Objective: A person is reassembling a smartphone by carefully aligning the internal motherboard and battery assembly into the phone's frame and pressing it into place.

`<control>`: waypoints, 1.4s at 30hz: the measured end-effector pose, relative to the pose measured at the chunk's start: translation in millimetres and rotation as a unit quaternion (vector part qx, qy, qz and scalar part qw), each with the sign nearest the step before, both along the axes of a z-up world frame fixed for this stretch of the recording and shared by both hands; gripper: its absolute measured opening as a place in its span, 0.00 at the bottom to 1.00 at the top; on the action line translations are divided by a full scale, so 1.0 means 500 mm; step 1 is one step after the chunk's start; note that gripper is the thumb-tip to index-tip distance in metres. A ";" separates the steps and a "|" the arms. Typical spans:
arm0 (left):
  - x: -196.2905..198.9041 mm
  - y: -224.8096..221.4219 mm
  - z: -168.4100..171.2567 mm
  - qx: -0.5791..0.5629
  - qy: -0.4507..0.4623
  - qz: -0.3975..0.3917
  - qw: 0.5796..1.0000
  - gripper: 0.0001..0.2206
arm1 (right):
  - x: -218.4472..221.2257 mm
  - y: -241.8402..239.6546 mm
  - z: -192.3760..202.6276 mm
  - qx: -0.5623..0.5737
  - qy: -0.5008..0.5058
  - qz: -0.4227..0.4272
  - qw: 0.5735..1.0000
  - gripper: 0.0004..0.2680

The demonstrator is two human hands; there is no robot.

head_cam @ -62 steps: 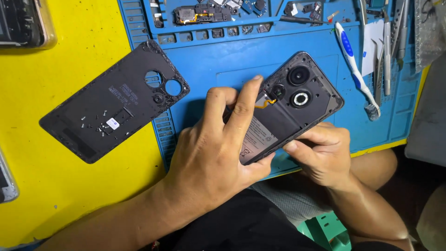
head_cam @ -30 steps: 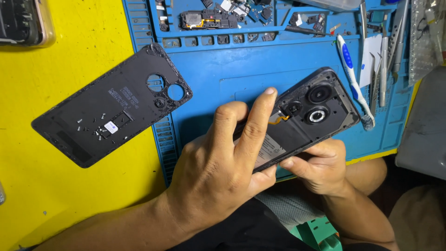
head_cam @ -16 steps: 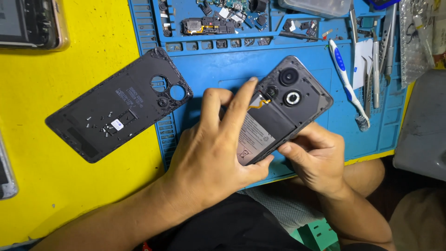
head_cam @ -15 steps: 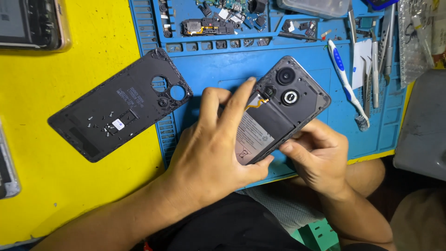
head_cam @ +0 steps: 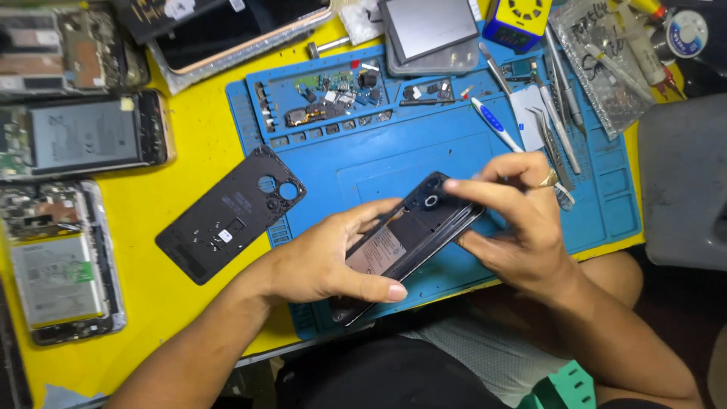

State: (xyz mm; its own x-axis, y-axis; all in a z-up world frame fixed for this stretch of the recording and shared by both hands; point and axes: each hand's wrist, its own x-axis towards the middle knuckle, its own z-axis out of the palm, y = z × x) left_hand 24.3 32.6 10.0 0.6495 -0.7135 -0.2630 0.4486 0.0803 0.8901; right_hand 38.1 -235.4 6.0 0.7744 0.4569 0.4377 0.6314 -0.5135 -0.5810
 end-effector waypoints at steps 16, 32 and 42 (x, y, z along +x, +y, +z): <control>0.003 0.041 -0.035 -0.210 0.220 -0.031 0.952 0.57 | 0.047 0.036 0.009 0.315 0.337 0.100 0.881 0.11; 0.048 -0.080 -0.046 -0.189 -0.046 0.553 0.810 0.06 | 0.020 0.092 0.022 0.244 0.267 0.053 0.931 0.07; 0.035 -0.078 -0.098 -0.110 -0.160 0.531 0.825 0.06 | 0.024 0.081 0.012 0.201 0.237 0.039 0.950 0.05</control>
